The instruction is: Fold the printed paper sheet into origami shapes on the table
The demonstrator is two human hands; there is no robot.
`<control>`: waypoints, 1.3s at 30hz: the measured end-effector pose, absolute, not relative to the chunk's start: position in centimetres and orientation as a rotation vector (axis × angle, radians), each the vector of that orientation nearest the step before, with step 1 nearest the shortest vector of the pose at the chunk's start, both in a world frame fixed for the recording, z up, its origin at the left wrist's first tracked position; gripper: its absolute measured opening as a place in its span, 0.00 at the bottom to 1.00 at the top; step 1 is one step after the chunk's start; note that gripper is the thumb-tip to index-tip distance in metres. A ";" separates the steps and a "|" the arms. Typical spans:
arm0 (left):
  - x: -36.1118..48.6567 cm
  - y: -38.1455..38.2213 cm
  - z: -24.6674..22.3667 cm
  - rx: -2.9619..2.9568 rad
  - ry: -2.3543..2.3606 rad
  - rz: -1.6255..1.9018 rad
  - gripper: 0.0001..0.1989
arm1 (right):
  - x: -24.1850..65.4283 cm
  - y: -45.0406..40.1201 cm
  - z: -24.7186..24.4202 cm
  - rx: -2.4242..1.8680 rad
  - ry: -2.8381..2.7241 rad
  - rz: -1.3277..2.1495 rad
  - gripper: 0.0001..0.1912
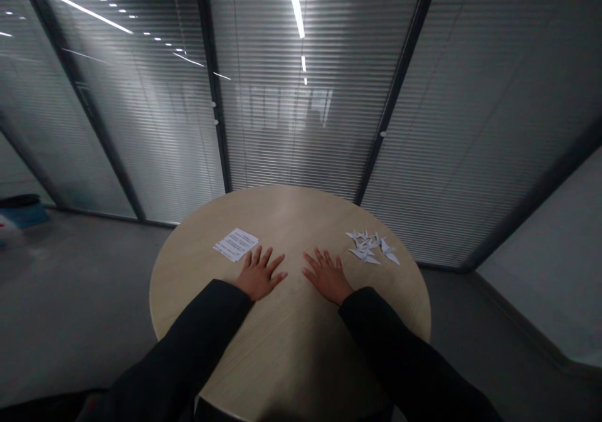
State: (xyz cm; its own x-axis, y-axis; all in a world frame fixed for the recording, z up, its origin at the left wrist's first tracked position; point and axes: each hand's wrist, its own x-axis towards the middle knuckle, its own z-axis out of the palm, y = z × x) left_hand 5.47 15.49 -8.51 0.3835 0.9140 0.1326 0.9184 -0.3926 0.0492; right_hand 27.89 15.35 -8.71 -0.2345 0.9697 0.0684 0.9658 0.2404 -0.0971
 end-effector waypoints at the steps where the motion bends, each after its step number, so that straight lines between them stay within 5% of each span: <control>1: 5.5 15.6 -8.6 -2.588 -1.714 -0.219 0.31 | 27.9 15.4 -8.7 -1.865 -2.382 0.052 0.30; 39: 5.9 15.7 -8.2 -2.640 -1.712 -0.167 0.30 | 28.1 15.7 -9.3 -1.860 -2.429 0.022 0.30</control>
